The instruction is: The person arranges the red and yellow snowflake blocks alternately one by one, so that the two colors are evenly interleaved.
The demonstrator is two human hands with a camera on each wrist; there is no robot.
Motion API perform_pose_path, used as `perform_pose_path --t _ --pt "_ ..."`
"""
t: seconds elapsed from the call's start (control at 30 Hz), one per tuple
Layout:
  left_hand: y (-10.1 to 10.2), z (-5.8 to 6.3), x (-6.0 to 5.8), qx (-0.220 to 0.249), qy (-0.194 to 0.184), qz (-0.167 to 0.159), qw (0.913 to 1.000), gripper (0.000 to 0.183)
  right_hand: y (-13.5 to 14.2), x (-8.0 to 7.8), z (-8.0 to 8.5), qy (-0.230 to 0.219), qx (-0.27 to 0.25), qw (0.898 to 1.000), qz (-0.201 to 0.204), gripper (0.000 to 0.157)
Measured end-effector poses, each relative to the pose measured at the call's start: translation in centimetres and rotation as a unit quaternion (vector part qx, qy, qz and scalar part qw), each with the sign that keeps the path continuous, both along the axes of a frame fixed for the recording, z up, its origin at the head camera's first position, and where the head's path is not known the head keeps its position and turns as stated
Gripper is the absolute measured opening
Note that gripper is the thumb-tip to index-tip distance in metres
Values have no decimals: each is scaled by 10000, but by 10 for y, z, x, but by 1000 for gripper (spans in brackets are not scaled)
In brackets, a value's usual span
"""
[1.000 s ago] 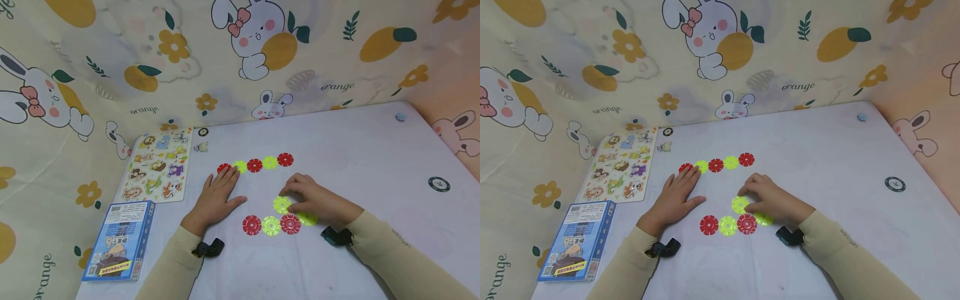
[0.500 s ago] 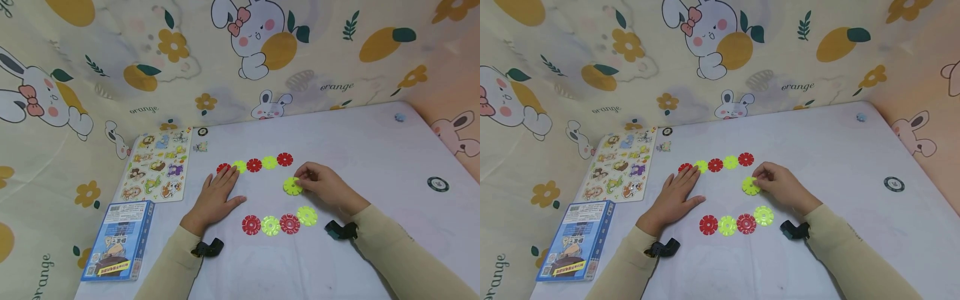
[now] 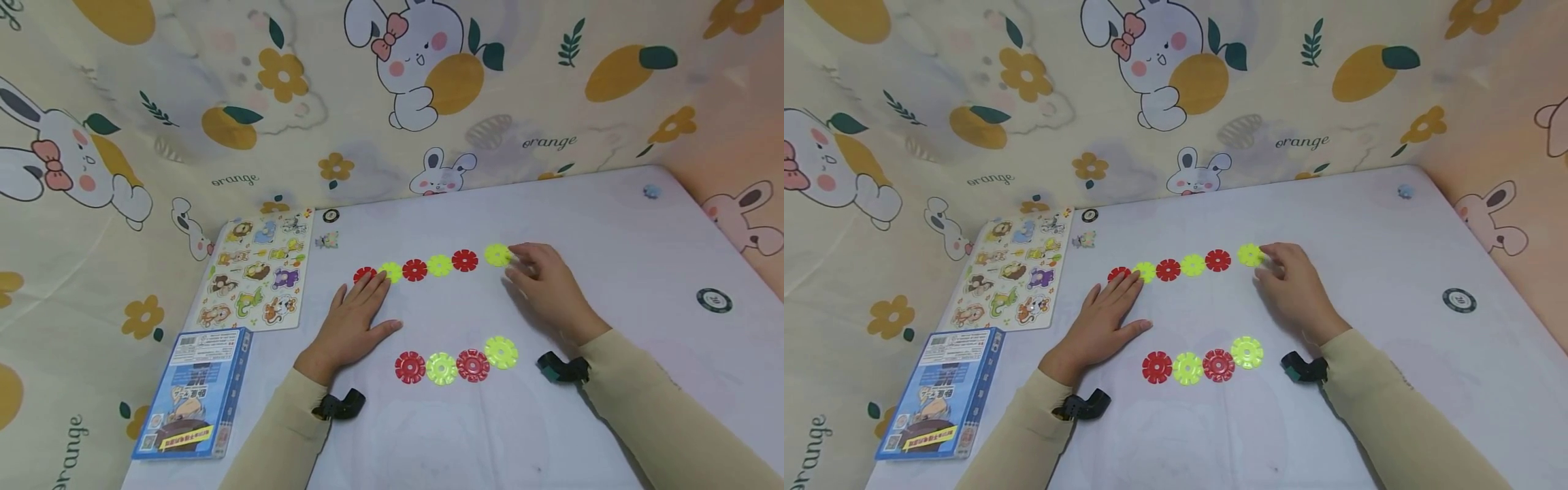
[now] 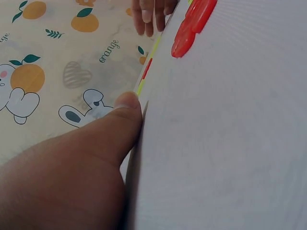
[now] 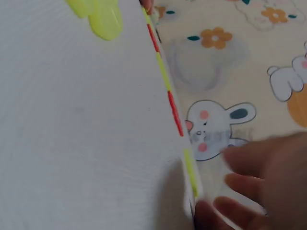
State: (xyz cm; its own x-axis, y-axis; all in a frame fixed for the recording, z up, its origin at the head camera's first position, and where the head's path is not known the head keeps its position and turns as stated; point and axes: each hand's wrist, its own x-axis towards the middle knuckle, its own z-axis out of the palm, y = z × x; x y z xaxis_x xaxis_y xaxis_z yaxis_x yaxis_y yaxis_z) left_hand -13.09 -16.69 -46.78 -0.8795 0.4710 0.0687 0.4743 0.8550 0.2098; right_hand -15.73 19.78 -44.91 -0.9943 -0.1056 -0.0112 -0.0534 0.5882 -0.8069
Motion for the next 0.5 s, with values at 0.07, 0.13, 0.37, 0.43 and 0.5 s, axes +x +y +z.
perform_pose_path --t 0.07,0.13,0.37,0.43,0.5 --pt "0 0 0 -1 -4 1 10000 82 -2 1 -2 235 921 9946 412 60" --pt "0 0 0 -10 -4 4 10000 82 -4 1 -5 336 1603 9833 793 69" --pt "1 0 0 -51 31 8 10000 83 -10 2 -8 617 2543 9590 1091 85" --pt "1 0 0 -56 12 14 10000 83 -10 2 -8 647 2572 9578 1108 86" --pt "1 0 0 -58 -11 19 10000 83 -11 3 -7 668 2589 9571 1116 86"
